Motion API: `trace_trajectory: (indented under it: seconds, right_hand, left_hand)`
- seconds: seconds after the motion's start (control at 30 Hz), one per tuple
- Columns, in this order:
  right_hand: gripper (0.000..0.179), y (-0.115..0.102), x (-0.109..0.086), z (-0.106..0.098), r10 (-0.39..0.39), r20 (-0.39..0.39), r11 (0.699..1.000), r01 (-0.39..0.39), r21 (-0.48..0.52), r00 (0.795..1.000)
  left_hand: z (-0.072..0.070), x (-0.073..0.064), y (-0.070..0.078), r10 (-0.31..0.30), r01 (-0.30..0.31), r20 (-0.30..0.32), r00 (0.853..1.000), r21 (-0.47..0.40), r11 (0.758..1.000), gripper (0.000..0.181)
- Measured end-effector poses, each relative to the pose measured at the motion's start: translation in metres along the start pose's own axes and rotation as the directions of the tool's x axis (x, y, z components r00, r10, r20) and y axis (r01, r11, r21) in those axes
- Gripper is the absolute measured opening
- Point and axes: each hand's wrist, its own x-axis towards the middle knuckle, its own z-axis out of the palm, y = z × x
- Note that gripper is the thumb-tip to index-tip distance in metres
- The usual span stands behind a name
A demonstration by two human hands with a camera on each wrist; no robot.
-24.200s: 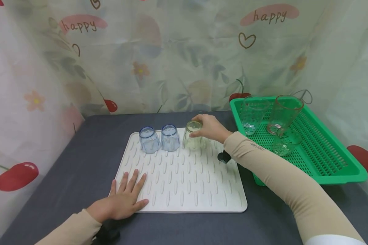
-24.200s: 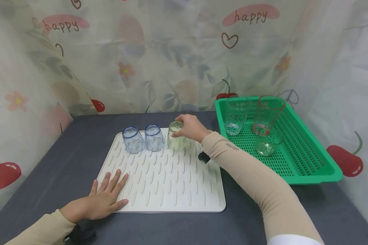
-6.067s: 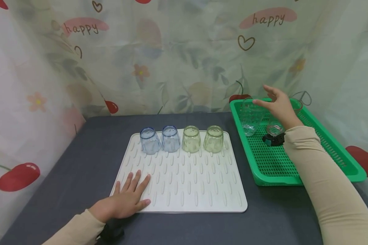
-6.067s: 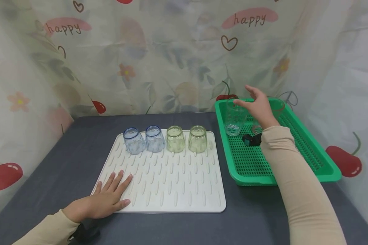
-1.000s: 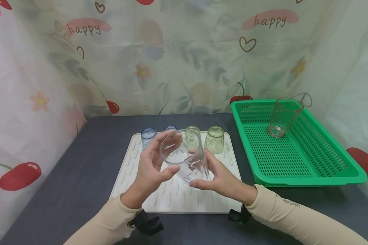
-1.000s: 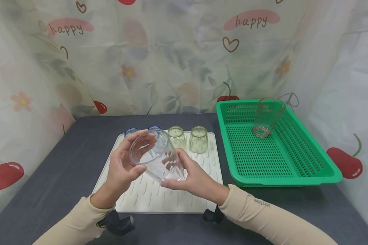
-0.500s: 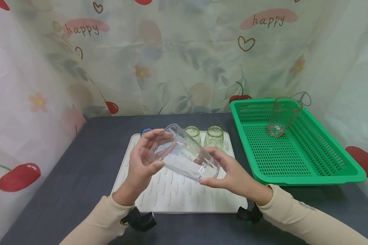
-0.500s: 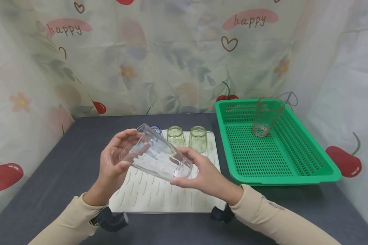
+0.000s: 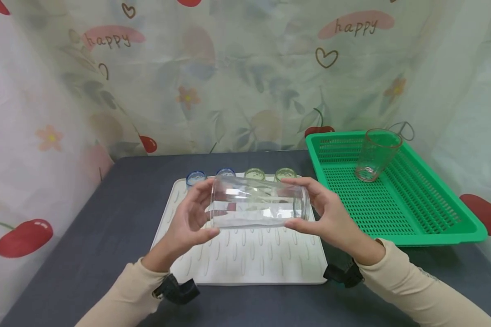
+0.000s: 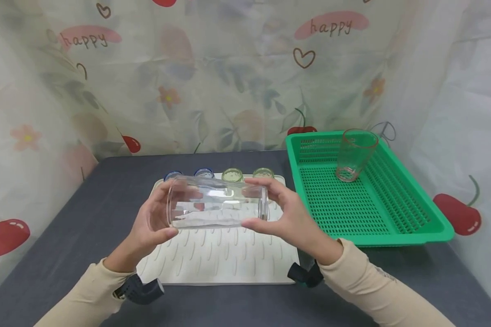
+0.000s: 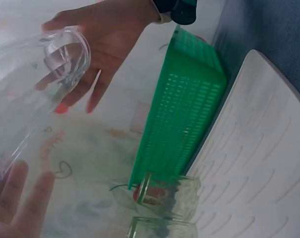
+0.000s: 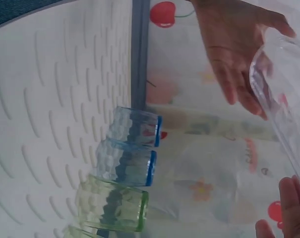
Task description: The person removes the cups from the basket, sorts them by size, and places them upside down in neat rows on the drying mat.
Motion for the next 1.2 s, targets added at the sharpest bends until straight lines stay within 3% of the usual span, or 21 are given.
trace_trajectory:
  seconds: [0.17,0.27,0.33,0.4,0.5,0.63,0.77,0.87,0.93,1.0,1.07,1.2]
  right_hand:
    - [0.067,-0.007,0.006,-0.003,-0.016,-0.047,1.0,0.017,0.023,0.999]
    - [0.07,-0.011,0.008,-0.004,-0.025,-0.069,0.999,0.027,0.024,0.997]
    - [0.071,-0.013,0.01,-0.004,-0.023,-0.07,1.0,0.024,0.007,0.997]
    - [0.072,-0.014,0.01,-0.003,-0.011,-0.063,1.0,0.01,-0.009,0.998]
    - [0.072,-0.014,0.012,-0.001,0.014,-0.056,0.999,-0.016,-0.032,0.998]
    - [0.073,-0.012,0.014,0.004,0.057,-0.05,0.998,-0.058,-0.031,0.997]
    - [0.073,-0.01,0.019,0.011,0.093,-0.055,0.994,-0.096,-0.055,0.994]
    - [0.072,-0.01,0.022,0.019,0.108,-0.064,0.991,-0.113,-0.075,0.992]
    - [0.072,-0.01,0.024,0.024,0.112,-0.065,0.99,-0.117,-0.073,0.991]
    - [0.072,-0.009,0.026,0.029,0.117,-0.06,0.99,-0.121,-0.066,0.991]
    - [0.072,-0.009,0.027,0.034,0.118,-0.059,0.99,-0.122,-0.067,0.991]
    - [0.074,-0.004,0.032,0.046,0.122,-0.054,0.99,-0.125,-0.061,0.991]
  left_hand:
    - [-0.001,-0.003,-0.002,-0.075,0.072,0.034,0.997,0.069,0.995,0.081]
    - [-0.002,-0.004,-0.002,-0.1,0.088,0.064,0.993,0.166,0.982,0.087]
    - [-0.003,-0.005,-0.001,-0.115,0.091,0.079,0.99,0.257,0.962,0.093]
    - [-0.004,-0.006,0.002,-0.14,0.1,0.083,0.987,0.366,0.925,0.098]
    - [-0.005,-0.009,0.007,-0.207,0.142,0.062,0.976,0.536,0.832,0.105]
    - [-0.007,-0.012,0.015,-0.316,0.199,0.021,0.948,0.736,0.646,0.108]
    - [-0.01,-0.015,0.018,-0.356,0.152,0.017,0.934,0.884,0.442,0.113]
    - [-0.014,-0.019,0.018,-0.343,0.087,0.02,0.939,0.952,0.294,0.116]
    - [-0.017,-0.023,0.018,-0.342,0.07,0.007,0.94,0.975,0.212,0.116]
    - [-0.02,-0.027,0.017,-0.35,0.069,-0.009,0.937,0.985,0.16,0.116]
    - [-0.023,-0.032,0.016,-0.372,0.091,-0.038,0.927,0.988,0.126,0.114]
    - [-0.031,-0.041,0.012,-0.409,0.145,-0.092,0.908,0.984,0.1,0.105]
